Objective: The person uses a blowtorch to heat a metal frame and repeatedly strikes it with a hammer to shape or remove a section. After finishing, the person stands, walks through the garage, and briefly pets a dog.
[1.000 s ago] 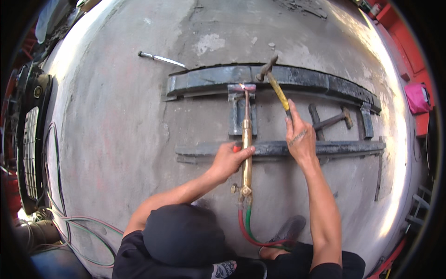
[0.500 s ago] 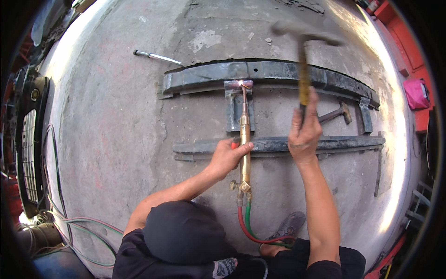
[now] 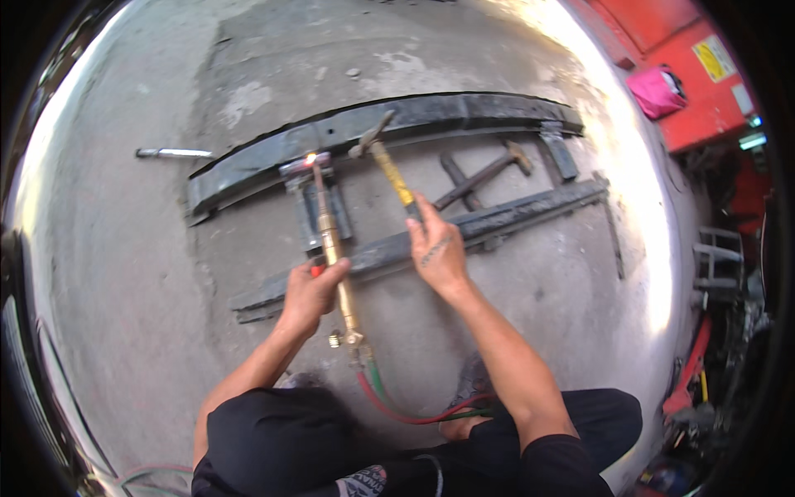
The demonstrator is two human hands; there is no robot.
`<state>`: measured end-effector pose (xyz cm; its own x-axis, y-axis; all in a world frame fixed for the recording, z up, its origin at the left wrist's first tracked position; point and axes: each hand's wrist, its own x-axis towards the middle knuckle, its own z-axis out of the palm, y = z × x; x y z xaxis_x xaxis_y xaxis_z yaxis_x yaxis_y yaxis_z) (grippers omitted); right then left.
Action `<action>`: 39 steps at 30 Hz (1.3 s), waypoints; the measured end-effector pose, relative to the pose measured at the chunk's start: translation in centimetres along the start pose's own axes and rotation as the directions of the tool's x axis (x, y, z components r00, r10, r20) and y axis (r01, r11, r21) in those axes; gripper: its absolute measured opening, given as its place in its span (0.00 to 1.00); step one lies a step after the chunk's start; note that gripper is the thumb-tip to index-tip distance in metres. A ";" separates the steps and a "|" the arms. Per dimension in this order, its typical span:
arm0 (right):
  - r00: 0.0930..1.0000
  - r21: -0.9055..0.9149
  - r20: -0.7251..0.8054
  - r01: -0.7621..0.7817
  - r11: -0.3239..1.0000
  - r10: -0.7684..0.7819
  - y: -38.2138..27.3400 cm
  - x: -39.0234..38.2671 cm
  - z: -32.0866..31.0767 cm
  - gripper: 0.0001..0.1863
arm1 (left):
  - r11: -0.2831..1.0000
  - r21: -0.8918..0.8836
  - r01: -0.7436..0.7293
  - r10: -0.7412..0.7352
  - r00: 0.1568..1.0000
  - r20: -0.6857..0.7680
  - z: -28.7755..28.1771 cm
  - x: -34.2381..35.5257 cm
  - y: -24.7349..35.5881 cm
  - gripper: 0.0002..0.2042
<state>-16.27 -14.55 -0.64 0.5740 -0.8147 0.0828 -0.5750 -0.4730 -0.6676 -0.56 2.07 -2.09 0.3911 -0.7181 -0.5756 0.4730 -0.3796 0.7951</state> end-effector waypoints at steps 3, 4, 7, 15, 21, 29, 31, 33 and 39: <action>0.997 -0.154 0.062 -0.026 0.988 0.036 1.4 -0.2 0.3 0.24 | 1.000 -0.012 -0.015 0.015 1.000 -0.006 -0.2 0.0 0.1 0.14; 0.994 -0.195 0.091 -0.043 0.980 0.061 2.1 -0.3 -0.5 0.24 | 1.000 -0.007 -0.015 0.014 1.000 -0.007 0.4 0.1 0.0 0.14; 0.984 -0.283 0.153 -0.039 0.958 0.086 3.6 -0.8 -0.6 0.22 | 1.000 0.003 -0.013 0.013 1.000 0.021 1.3 0.2 0.1 0.13; 0.975 -0.460 0.220 0.069 0.885 0.038 2.6 -0.1 0.6 0.26 | 0.999 0.036 0.024 -0.023 0.999 -0.040 -0.1 0.3 0.4 0.14; 0.979 -0.440 0.206 0.085 0.894 0.009 2.3 -0.8 -0.1 0.20 | 0.996 0.088 -0.021 0.021 1.000 0.000 -0.2 -0.3 1.1 0.16; 0.954 -0.409 0.257 -0.039 0.912 0.156 0.6 -0.3 -0.6 0.22 | 0.997 0.073 -0.019 0.021 0.999 -0.027 -1.2 -0.7 0.3 0.16; 0.951 -0.408 0.260 -0.050 0.912 0.168 0.6 -0.2 -0.6 0.23 | 0.997 0.070 -0.013 0.016 0.999 -0.036 -1.2 -0.8 0.3 0.16; 0.958 -0.426 0.258 -0.003 0.905 0.124 1.0 -0.4 -0.5 0.23 | 0.998 0.064 -0.018 0.021 0.998 -0.052 -1.2 -0.9 0.4 0.16; 0.958 -0.414 0.265 0.013 0.910 0.107 0.9 -0.4 -0.5 0.23 | 0.999 0.044 -0.016 0.018 0.999 -0.050 -1.7 -1.3 0.6 0.17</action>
<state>-17.30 -14.76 -0.94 0.6430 -0.7425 -0.1879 -0.7574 -0.5799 -0.3001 0.61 3.78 -1.17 0.4387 -0.6945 -0.5703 0.4315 -0.3938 0.8116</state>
